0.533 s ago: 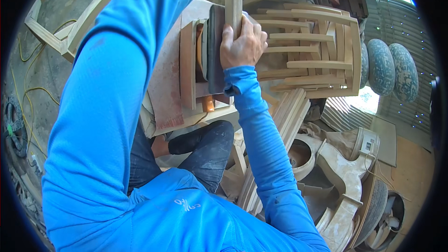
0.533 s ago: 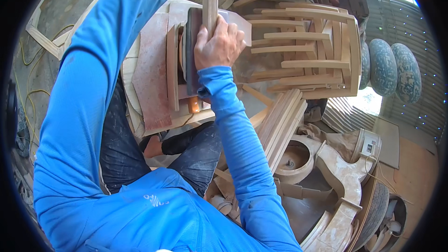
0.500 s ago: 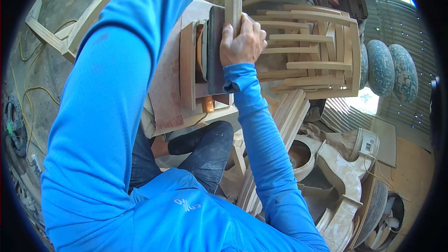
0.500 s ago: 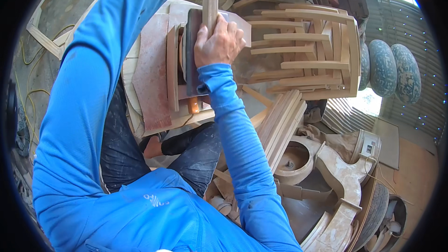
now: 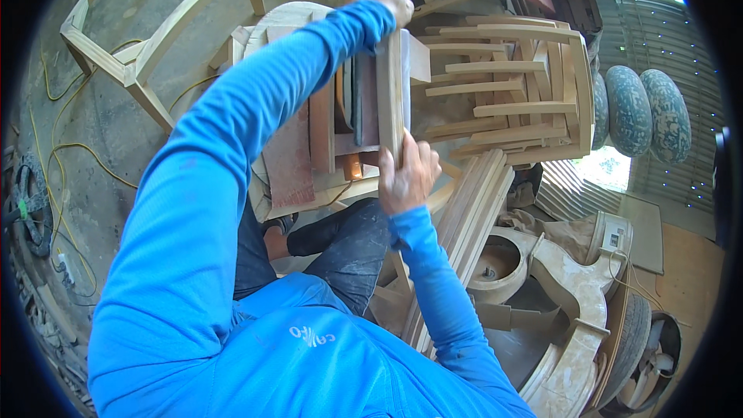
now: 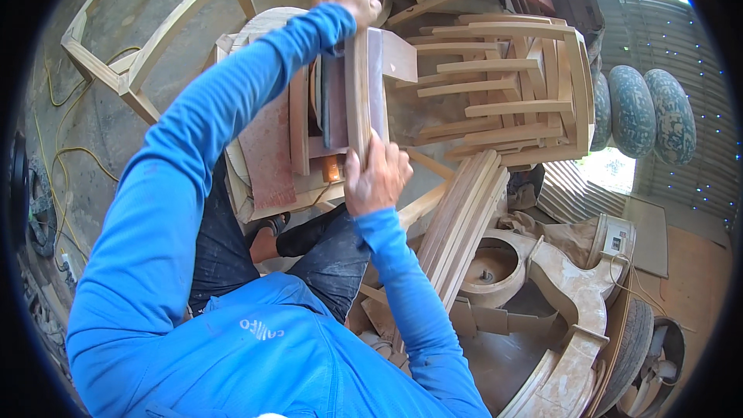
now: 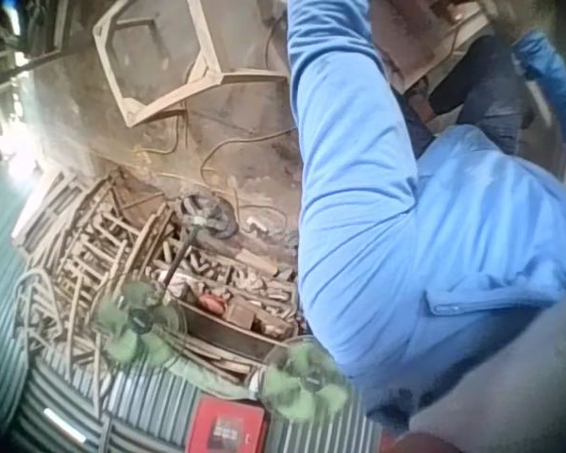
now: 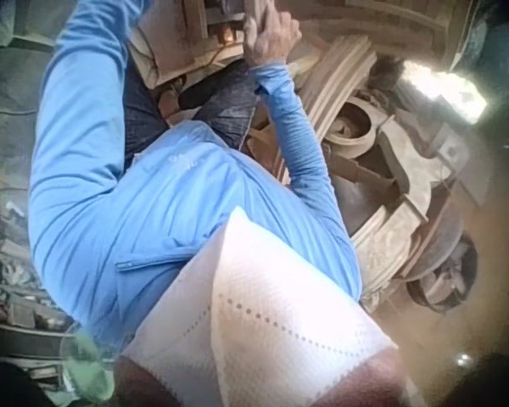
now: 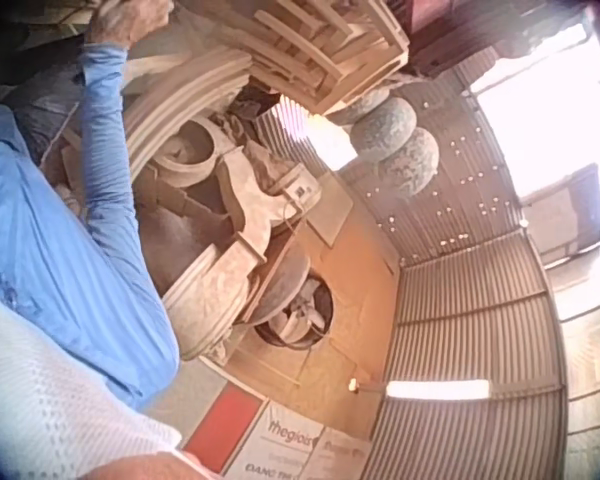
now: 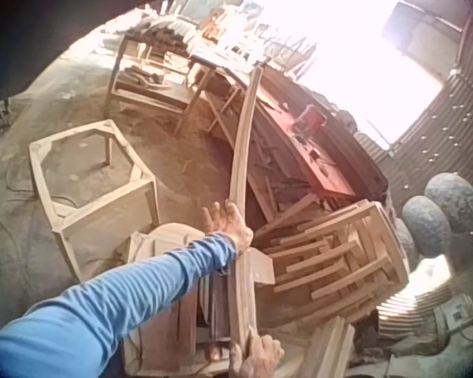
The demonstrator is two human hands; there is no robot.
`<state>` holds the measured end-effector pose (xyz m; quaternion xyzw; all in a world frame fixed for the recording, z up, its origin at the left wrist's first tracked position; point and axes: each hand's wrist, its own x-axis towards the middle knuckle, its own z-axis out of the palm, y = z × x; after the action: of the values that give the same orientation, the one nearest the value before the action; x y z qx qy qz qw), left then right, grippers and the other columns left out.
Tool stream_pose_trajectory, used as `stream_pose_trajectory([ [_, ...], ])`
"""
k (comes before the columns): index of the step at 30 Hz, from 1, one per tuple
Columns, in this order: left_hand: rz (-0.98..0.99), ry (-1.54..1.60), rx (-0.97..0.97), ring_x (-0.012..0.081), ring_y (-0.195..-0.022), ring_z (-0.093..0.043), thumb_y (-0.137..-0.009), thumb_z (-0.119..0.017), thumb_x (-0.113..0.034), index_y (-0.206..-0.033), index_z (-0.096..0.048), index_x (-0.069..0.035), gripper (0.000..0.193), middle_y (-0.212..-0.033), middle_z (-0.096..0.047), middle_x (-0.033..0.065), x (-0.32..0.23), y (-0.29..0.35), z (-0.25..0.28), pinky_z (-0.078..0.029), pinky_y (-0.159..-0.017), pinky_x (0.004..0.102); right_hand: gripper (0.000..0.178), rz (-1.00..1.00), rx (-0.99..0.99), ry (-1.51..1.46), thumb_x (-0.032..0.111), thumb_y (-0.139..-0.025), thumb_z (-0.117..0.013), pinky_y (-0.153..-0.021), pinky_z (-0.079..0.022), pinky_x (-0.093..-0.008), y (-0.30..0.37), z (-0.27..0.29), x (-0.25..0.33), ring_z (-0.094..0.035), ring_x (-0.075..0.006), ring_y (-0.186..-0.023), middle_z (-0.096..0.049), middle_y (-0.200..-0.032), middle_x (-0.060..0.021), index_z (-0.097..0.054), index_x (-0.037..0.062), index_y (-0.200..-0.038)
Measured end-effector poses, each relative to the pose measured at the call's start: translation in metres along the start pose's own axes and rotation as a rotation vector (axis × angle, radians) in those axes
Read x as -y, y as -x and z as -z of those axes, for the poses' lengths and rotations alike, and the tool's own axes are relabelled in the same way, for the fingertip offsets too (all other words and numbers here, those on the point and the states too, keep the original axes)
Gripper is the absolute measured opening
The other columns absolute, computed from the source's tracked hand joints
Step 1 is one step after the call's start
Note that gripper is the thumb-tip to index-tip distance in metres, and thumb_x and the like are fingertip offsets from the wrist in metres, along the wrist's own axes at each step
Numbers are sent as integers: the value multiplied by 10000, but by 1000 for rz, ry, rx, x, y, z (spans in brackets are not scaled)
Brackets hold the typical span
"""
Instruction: Sand curved wooden furniture components using a stationary electric sander.
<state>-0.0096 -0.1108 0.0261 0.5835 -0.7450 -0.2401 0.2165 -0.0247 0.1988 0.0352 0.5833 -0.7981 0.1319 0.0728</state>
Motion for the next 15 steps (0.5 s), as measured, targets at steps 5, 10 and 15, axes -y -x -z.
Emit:
stream_pose_trajectory([
  [5,-41,27,-272,347,-1427,-469,-941,-600,-367,-1513,-357,-18,713,-1441,-559,211,6,2,-9,-328,-1190,570,534,42,24,40,233,-825,-743,-895,-381,-456,-18,4,2,-534,-323,-995,-562,-994,-123,-620,65,-1317],
  [10,9,298,45,373,-1396,-504,-894,-587,-366,-1565,-184,61,892,-1492,-518,259,13,-78,20,-217,-1245,564,534,54,-7,68,254,-820,-736,-901,-396,-466,-84,-33,4,-549,-335,-1009,-587,-1017,-130,-630,75,-1312],
  [15,175,666,103,415,-1317,-569,-861,-689,-312,-1511,-293,19,831,-1393,-580,298,37,-170,32,-406,-1166,436,494,46,-72,-49,266,-844,-723,-934,-405,-490,-144,-59,36,-559,-350,-1052,-610,-1058,-141,-635,70,-1290],
])
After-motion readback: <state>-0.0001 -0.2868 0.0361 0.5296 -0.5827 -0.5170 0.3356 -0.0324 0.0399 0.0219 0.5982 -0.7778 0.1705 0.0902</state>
